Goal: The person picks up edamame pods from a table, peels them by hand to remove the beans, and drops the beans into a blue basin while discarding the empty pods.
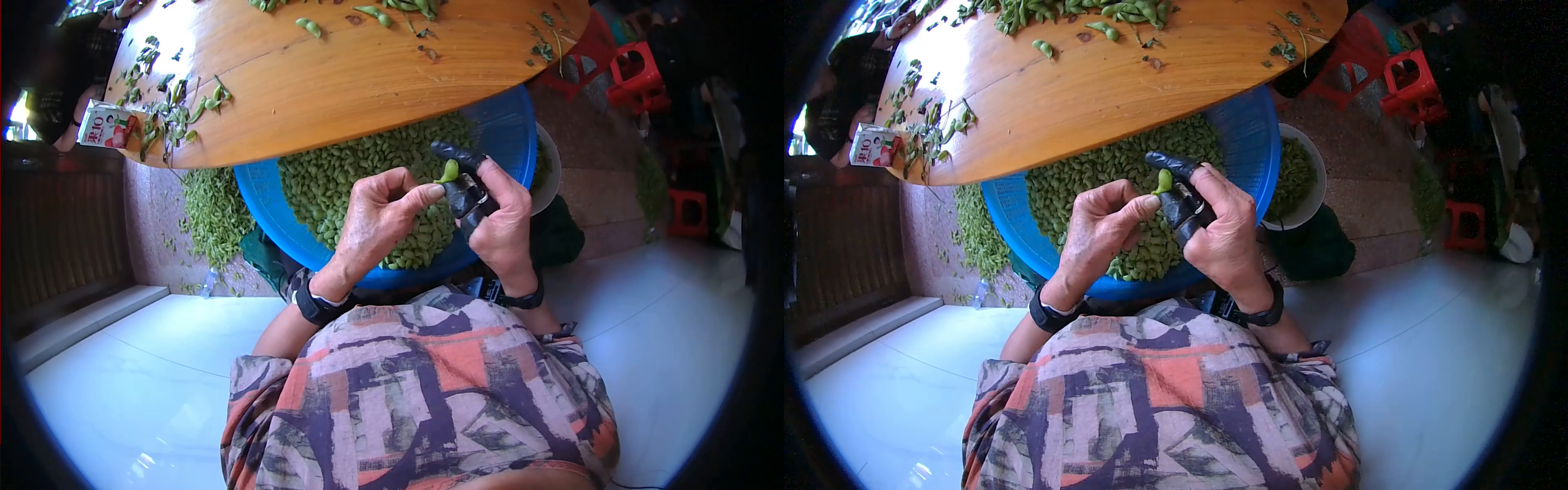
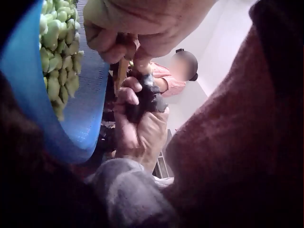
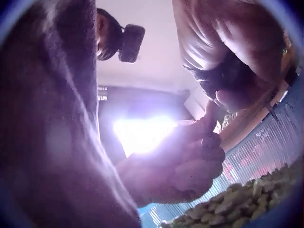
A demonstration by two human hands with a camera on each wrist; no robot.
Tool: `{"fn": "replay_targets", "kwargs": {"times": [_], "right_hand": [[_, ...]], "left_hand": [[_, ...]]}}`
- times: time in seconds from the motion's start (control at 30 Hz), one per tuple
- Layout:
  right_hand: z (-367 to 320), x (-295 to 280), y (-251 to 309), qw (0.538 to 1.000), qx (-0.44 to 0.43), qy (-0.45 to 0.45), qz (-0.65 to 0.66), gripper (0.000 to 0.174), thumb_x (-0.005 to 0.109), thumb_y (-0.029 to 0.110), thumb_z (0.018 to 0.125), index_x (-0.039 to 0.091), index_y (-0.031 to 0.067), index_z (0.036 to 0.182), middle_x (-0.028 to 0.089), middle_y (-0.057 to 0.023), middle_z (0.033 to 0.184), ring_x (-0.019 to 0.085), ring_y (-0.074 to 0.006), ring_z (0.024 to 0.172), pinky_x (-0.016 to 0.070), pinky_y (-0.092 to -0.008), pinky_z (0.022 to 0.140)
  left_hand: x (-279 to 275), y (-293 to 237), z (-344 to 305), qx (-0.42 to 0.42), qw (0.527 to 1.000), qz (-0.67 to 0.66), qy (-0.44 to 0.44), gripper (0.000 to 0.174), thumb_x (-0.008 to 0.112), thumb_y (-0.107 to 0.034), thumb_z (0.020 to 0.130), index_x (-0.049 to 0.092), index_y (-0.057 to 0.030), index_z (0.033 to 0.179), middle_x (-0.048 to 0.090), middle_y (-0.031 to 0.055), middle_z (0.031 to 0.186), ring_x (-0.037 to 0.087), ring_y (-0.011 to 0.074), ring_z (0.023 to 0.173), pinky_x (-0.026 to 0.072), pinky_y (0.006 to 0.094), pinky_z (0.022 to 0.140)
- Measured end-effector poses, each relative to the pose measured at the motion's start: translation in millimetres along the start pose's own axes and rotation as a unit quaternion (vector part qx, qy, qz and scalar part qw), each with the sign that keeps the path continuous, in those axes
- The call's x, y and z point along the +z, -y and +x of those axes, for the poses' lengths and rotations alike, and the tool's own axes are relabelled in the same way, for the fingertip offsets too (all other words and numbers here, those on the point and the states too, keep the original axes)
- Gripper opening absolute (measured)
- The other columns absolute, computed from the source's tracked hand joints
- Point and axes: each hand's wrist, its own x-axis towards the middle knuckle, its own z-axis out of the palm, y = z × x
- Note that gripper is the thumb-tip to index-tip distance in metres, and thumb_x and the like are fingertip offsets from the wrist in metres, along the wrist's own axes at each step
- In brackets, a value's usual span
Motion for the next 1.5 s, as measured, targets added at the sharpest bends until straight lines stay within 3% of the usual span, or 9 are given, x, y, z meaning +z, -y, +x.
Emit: {"fn": "replay_targets", "kwargs": {"times": [0.27, 0.43, 0.73, 0.9, 0.97, 1.07, 1.13, 1.33, 1.5], "right_hand": [[-2, 1, -2, 0.997, -0.040, 0.027, -0.059, 0.023, 0.060, -0.005, 0.077, 0.064, -0.0007, 0.099, 0.056, -0.0141, 0.080, 0.059, -0.0310, 0.073, 0.0467, -0.0347, 0.065], [1, 3, 2, 0.971, 0.171, 0.081, 0.146, 0.017, 0.056, -0.001, 0.085, 0.065, 0.0003, 0.099, 0.060, -0.0045, 0.074, 0.057, -0.0104, 0.062, 0.0451, -0.0252, 0.056], [0, -5, -9, 0.953, 0.171, 0.038, 0.248, 0.020, 0.048, 0.006, 0.092, 0.063, 0.0001, 0.103, 0.059, 0.0005, 0.072, 0.052, -0.0046, 0.057, 0.0420, -0.0195, 0.049], [-9, -52, -26, 0.979, 0.086, -0.077, 0.170, 0.047, 0.050, 0.051, 0.094, 0.053, 0.0050, 0.083, 0.053, 0.0014, 0.068, 0.048, -0.0031, 0.054, 0.0375, -0.0178, 0.046], [-9, -84, -48, 0.967, 0.117, -0.214, 0.069, 0.018, 0.059, 0.022, 0.090, 0.062, 0.0044, 0.090, 0.055, 0.0028, 0.071, 0.051, -0.0030, 0.059, 0.0411, -0.0186, 0.049], [-8, -136, -70, 0.923, 0.130, -0.128, -0.338, 0.046, 0.045, -0.004, 0.070, 0.061, -0.0033, 0.113, 0.064, -0.0259, 0.086, 0.064, -0.0407, 0.079, 0.0485, -0.0419, 0.073], [-12, -143, -75, 0.921, 0.136, -0.139, -0.339, 0.044, 0.045, -0.002, 0.072, 0.062, -0.0025, 0.112, 0.064, -0.0275, 0.089, 0.061, -0.0458, 0.086, 0.0484, -0.0430, 0.076], [-12, -131, -75, 0.917, 0.191, -0.143, -0.319, 0.045, 0.046, -0.004, 0.070, 0.062, -0.0016, 0.112, 0.062, -0.0280, 0.085, 0.063, -0.0406, 0.084, 0.0485, -0.0403, 0.077], [-11, -120, -60, 0.942, 0.093, -0.161, -0.278, 0.042, 0.044, -0.005, 0.070, 0.063, -0.0020, 0.108, 0.061, -0.0220, 0.078, 0.063, -0.0327, 0.072, 0.0485, -0.0367, 0.070]], "left_hand": [[4, 4, -1, 0.042, 0.997, -0.032, 0.061, 0.024, 0.058, -0.021, 0.098, 0.055, -0.0017, 0.084, 0.050, -0.0043, 0.066, 0.042, 0.0034, 0.058, 0.0357, 0.0221, 0.050], [-2, 4, -2, 0.007, 0.989, -0.111, 0.101, 0.026, 0.053, -0.023, 0.100, 0.056, -0.0026, 0.085, 0.055, -0.0016, 0.069, 0.042, 0.0039, 0.057, 0.0319, 0.0203, 0.049], [-3, 6, -1, 0.001, 0.974, -0.186, 0.126, 0.018, 0.057, -0.016, 0.097, 0.063, -0.0003, 0.102, 0.064, 0.0055, 0.085, 0.050, 0.0079, 0.062, 0.0388, 0.0212, 0.056], [-9, -11, -6, 0.098, 0.986, 0.050, 0.128, 0.011, 0.069, -0.008, 0.087, 0.071, 0.0005, 0.094, 0.067, 0.0032, 0.090, 0.060, 0.0131, 0.085, 0.0486, 0.0280, 0.078], [-16, -27, -7, 0.233, 0.932, 0.208, 0.182, 0.012, 0.073, -0.005, 0.081, 0.070, -0.0012, 0.092, 0.069, 0.0072, 0.091, 0.064, 0.0172, 0.092, 0.0504, 0.0303, 0.081], [-37, -71, -5, 0.257, 0.901, 0.304, 0.175, 0.010, 0.072, 0.002, 0.078, 0.068, 0.0002, 0.088, 0.069, 0.0097, 0.089, 0.066, 0.0203, 0.096, 0.0519, 0.0315, 0.084], [-60, -90, 14, 0.323, 0.880, 0.348, 0.028, 0.011, 0.065, 0.004, 0.080, 0.069, -0.0019, 0.088, 0.068, 0.0127, 0.086, 0.068, 0.0286, 0.078, 0.0548, 0.0346, 0.068], [-118, -142, 98, 0.309, 0.713, 0.613, -0.144, 0.020, 0.067, -0.002, 0.079, 0.071, -0.0093, 0.097, 0.065, 0.0143, 0.094, 0.065, 0.0306, 0.087, 0.0515, 0.0418, 0.078], [-148, -129, 140, 0.273, 0.765, 0.574, -0.105, 0.018, 0.068, -0.006, 0.079, 0.072, -0.0098, 0.097, 0.064, 0.0137, 0.093, 0.063, 0.0283, 0.085, 0.0500, 0.0393, 0.077]]}}
